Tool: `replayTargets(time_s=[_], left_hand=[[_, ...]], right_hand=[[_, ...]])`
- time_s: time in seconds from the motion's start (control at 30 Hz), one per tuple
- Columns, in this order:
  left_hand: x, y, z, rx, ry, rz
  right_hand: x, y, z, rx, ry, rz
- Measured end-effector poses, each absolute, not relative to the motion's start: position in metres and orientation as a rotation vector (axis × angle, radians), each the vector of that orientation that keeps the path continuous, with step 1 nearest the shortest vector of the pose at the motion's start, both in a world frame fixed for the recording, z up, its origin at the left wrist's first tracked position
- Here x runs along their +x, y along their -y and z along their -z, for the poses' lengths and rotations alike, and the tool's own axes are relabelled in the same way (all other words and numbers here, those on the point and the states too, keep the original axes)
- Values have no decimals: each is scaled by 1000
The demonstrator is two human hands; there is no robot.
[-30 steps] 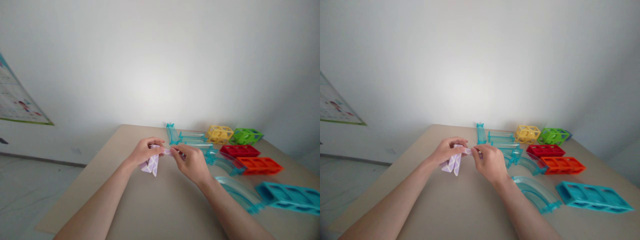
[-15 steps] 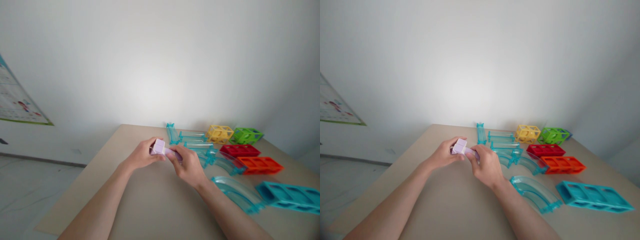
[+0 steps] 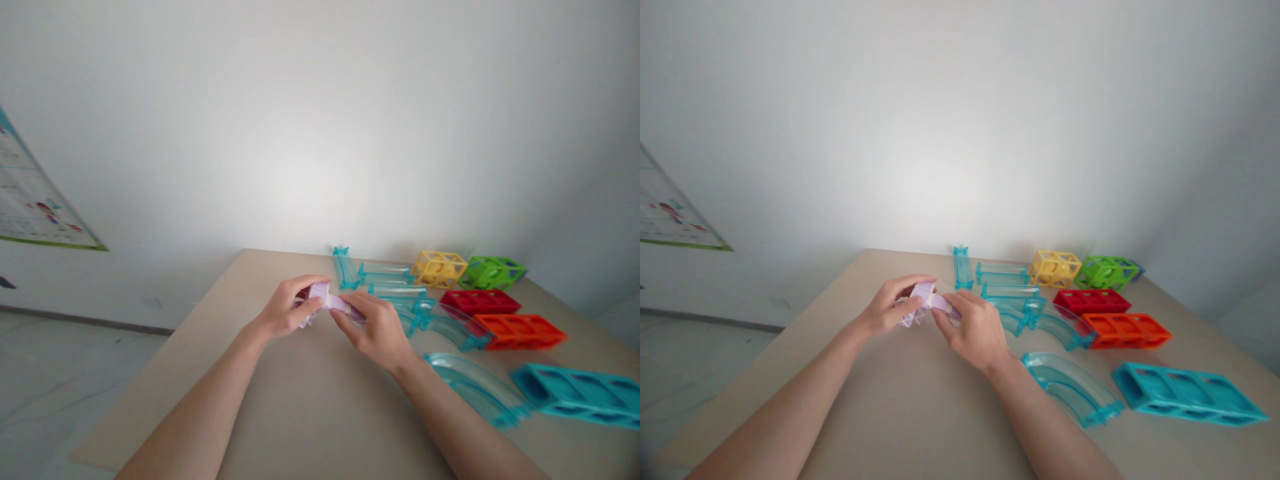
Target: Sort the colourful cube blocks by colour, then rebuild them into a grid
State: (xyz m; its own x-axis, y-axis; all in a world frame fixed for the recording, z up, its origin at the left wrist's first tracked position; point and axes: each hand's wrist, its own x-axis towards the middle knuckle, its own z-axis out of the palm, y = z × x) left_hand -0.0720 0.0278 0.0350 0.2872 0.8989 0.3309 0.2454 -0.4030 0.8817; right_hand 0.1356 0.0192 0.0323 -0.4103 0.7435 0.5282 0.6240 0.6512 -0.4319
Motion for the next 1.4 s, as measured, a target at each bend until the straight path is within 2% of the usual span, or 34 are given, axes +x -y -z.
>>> replayTargets(time_s=[0.2, 0.47, 0.8, 1.2, 1.4], left_hand=[[-61, -28, -32, 1791, -1160, -1159], [-46, -29, -19, 1787, -1375, -1384], [-38, -29, -13, 1724, -1494, -1568], [-21, -22, -11, 1480, -1590, -1613], [-22, -25, -15, 1295, -1495, -1720]], right_hand=[[135, -19, -30, -1104, 2092, -202], [130, -17, -29, -1188, 2026, 35], [116, -6, -16, -1088, 1950, -150], [109, 1, -19, -1231, 1910, 8], [103, 0, -13, -1003, 1897, -126]])
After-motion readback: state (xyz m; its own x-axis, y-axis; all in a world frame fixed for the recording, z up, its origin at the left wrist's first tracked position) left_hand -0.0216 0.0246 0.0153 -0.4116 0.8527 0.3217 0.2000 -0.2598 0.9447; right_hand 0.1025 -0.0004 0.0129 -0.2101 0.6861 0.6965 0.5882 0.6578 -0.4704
